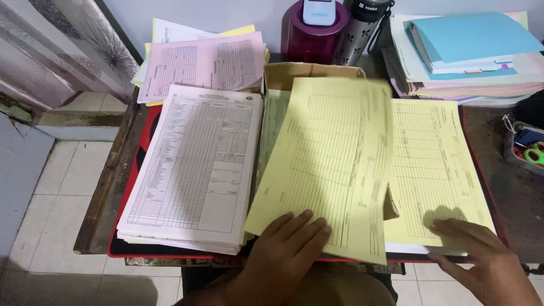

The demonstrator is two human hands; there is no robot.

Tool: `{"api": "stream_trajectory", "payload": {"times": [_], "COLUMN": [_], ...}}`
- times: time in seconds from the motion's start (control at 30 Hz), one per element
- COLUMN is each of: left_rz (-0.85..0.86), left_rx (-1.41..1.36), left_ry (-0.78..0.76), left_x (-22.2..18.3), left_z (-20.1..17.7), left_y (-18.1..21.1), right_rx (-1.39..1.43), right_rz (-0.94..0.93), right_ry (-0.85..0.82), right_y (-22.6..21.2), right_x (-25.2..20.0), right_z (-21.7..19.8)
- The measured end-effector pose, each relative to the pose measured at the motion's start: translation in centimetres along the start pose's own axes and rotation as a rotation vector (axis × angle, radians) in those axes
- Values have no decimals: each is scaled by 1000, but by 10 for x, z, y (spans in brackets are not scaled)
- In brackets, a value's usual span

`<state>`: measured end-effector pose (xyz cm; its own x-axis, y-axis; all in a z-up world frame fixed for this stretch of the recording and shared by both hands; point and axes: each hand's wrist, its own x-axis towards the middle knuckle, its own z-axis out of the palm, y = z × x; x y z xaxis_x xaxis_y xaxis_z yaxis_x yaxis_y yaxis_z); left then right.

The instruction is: Sorting and organizing various colored and white paper forms into piles and a cardboard box.

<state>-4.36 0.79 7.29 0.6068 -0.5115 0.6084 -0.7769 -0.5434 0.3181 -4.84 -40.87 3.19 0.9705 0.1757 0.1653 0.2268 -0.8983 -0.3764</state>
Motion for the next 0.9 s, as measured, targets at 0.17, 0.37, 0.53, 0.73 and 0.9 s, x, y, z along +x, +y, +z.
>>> {"api": "stream_trajectory", "payload": {"times": [0.17,0.37,0.53,0.73,0.9], "left_rz": [-66,-169,-201,-221,-361], "left_rx": [97,194,265,132,160], "left_ry": [-16,-93,-76,-267,-153], "left_x": [-6,-24,-18,-18,-16], "left_z": [42,82,82,77,73], "left_y": [-7,-21,-28,-43,-44], "right_rx": [-66,-83,-164,69,-16], "right_rz": [-7,-75,-200,100,71], "right_ry": [1,42,98,-16,-13], "right_y": [20,31,40,21,32], "right_x": [-2,-6,-12,-13,-12], "right_z": [11,13,16,8,15]}}
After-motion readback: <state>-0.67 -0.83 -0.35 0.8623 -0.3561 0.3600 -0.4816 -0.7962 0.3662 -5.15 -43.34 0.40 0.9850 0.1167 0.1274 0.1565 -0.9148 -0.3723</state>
